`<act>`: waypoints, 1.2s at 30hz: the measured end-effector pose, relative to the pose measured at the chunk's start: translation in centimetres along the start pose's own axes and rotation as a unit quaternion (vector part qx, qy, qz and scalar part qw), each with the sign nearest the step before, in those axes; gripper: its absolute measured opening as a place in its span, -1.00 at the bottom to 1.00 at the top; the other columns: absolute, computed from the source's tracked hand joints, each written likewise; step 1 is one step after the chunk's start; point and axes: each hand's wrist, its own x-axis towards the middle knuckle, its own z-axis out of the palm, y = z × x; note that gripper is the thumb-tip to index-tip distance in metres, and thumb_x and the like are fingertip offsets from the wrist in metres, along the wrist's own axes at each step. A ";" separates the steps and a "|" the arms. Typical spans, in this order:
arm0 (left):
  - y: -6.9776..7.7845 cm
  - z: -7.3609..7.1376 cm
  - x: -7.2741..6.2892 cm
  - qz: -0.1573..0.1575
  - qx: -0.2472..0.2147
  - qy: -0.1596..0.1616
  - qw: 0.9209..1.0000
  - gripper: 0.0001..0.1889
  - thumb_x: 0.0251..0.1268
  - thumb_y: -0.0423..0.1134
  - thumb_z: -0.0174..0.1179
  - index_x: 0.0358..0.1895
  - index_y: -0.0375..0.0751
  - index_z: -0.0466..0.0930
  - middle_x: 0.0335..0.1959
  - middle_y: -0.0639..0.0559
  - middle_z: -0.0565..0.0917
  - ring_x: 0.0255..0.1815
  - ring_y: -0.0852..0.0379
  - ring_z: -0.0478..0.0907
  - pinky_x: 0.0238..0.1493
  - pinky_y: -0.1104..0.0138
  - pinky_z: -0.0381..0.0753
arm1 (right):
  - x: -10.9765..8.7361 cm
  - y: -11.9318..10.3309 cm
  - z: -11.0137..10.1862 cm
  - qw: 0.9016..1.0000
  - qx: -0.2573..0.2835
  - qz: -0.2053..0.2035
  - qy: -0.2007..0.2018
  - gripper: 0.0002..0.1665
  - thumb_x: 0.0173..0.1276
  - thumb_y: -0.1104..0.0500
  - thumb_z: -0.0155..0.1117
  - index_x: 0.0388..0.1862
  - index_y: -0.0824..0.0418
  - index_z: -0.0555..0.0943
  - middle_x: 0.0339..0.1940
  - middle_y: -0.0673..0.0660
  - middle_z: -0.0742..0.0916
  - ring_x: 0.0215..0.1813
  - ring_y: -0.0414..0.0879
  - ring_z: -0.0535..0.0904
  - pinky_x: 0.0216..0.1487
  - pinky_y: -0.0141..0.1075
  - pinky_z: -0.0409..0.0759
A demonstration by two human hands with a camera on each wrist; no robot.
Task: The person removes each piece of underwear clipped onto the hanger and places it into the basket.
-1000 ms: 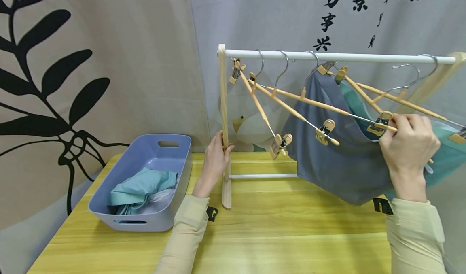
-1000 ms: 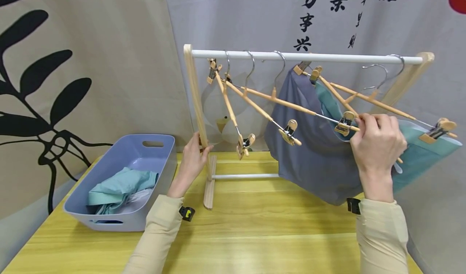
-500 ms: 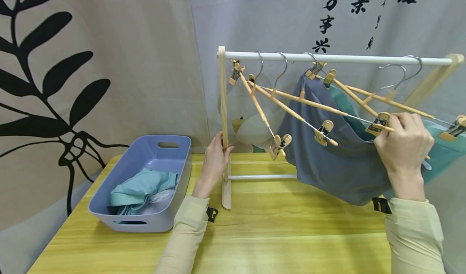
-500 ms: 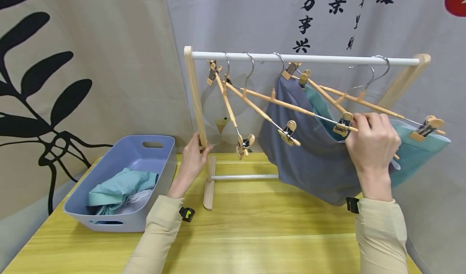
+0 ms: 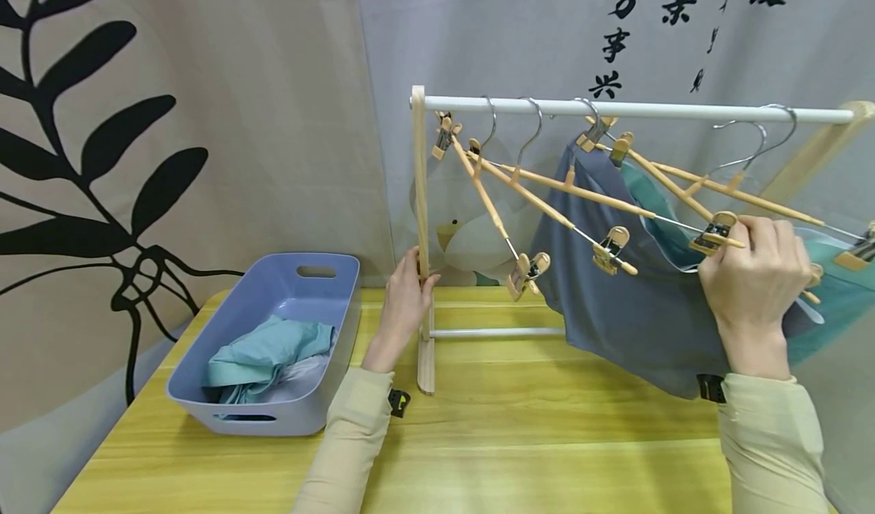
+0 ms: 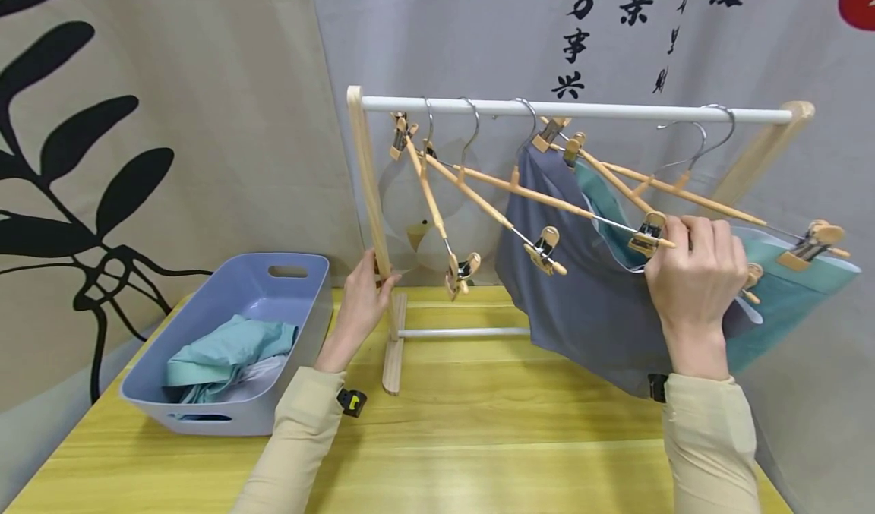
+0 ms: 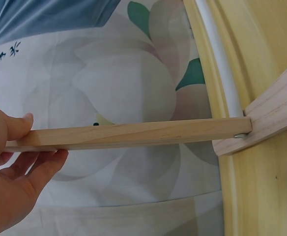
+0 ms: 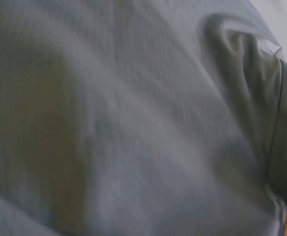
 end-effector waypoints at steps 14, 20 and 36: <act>0.2 -0.1 0.1 -0.002 0.005 0.000 1.000 -0.56 0.30 -0.31 0.15 0.17 -0.44 0.31 -0.19 -0.30 0.57 -0.21 -0.19 0.66 -0.25 0.14 0.70 | 0.7 -1.0 -0.6 0.999 -0.016 0.013 0.051 -0.67 0.14 0.43 -0.19 -0.48 0.54 0.57 -0.41 0.42 0.62 -0.32 0.39 0.44 -0.35 0.27 0.24; 0.1 0.0 0.1 -0.003 0.005 -0.001 1.000 -0.57 0.30 -0.32 0.16 0.16 -0.43 0.31 -0.19 -0.29 0.57 -0.21 -0.19 0.66 -0.24 0.14 0.70 | 1.2 -1.1 -0.4 0.998 -0.012 0.006 0.063 -0.67 0.23 0.35 -0.14 -0.49 0.52 0.57 -0.43 0.40 0.63 -0.31 0.38 0.45 -0.33 0.26 0.24; -0.1 0.1 0.0 0.006 0.002 0.004 1.000 -0.55 0.29 -0.32 0.17 0.17 -0.46 0.30 -0.16 -0.31 0.56 -0.23 -0.17 0.66 -0.27 0.17 0.70 | 2.3 -1.7 -0.4 0.998 0.003 0.037 0.060 -0.58 0.39 0.15 -0.02 -0.39 0.46 0.64 -0.39 0.43 0.64 -0.31 0.42 0.42 -0.28 0.27 0.20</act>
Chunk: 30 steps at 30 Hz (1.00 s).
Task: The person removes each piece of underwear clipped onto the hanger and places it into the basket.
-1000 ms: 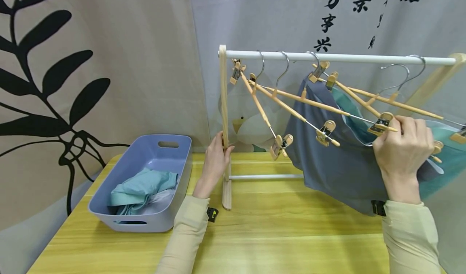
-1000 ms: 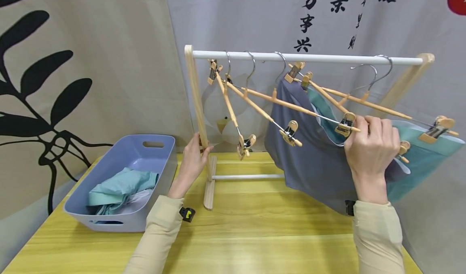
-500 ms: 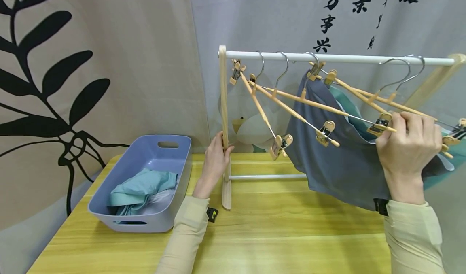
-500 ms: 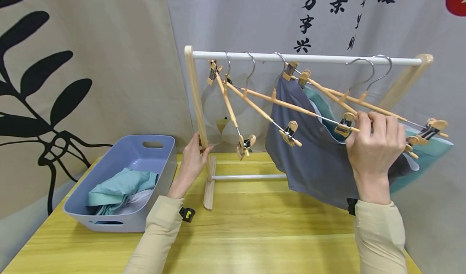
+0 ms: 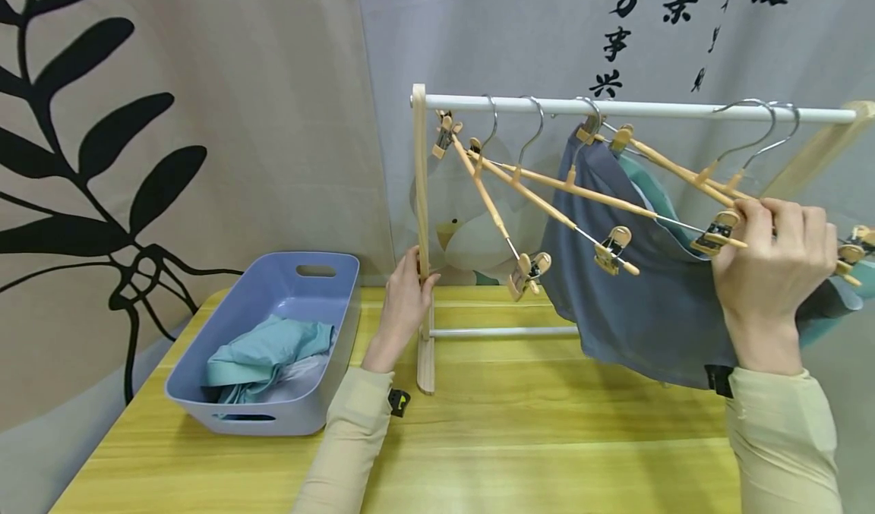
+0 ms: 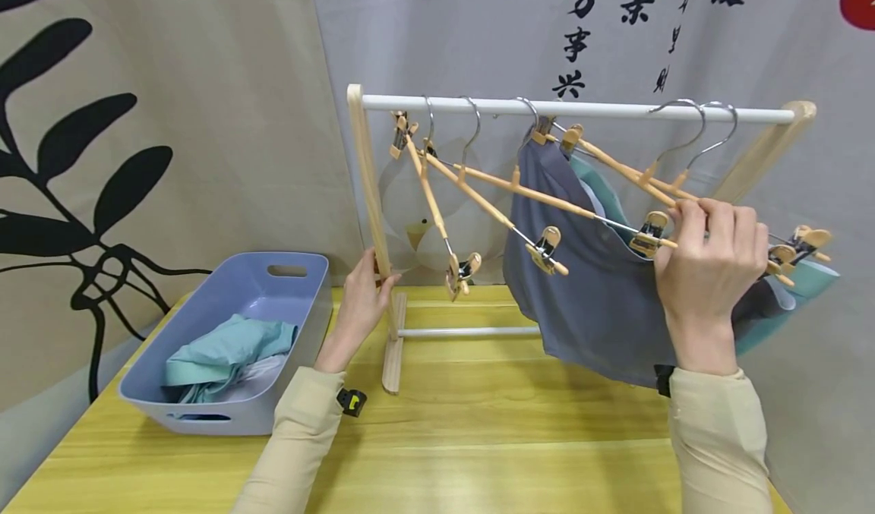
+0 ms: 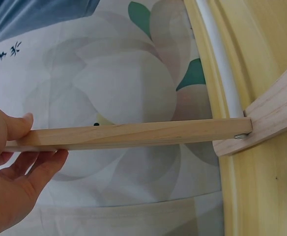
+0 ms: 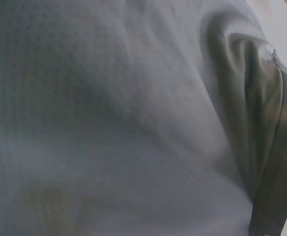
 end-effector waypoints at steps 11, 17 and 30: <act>0.1 0.0 0.0 -0.007 0.000 -0.004 1.000 -0.55 0.29 -0.33 0.17 0.17 -0.46 0.30 -0.17 -0.30 0.56 -0.22 -0.17 0.65 -0.25 0.16 0.70 | -0.3 0.1 0.0 0.997 0.033 0.014 -0.074 -0.71 0.25 0.31 0.03 -0.33 0.52 0.64 -0.38 0.47 0.63 -0.31 0.41 0.43 -0.26 0.23 0.29; 0.1 0.0 0.1 -0.007 -0.001 -0.002 1.000 -0.56 0.29 -0.34 0.17 0.16 -0.45 0.31 -0.17 -0.30 0.56 -0.21 -0.17 0.66 -0.24 0.17 0.70 | -0.5 -0.4 0.1 0.996 0.040 0.018 -0.075 -0.70 0.29 0.28 0.10 -0.32 0.55 0.63 -0.36 0.49 0.64 -0.28 0.41 0.43 -0.20 0.23 0.31; -0.1 0.1 0.2 0.004 0.000 0.004 1.000 -0.56 0.28 -0.34 0.18 0.15 -0.45 0.31 -0.19 -0.30 0.56 -0.23 -0.17 0.66 -0.27 0.17 0.70 | -0.5 -0.7 0.8 0.999 0.034 0.012 0.018 -0.71 0.23 0.26 0.08 -0.38 0.52 0.61 -0.38 0.46 0.60 -0.26 0.44 0.39 -0.19 0.26 0.19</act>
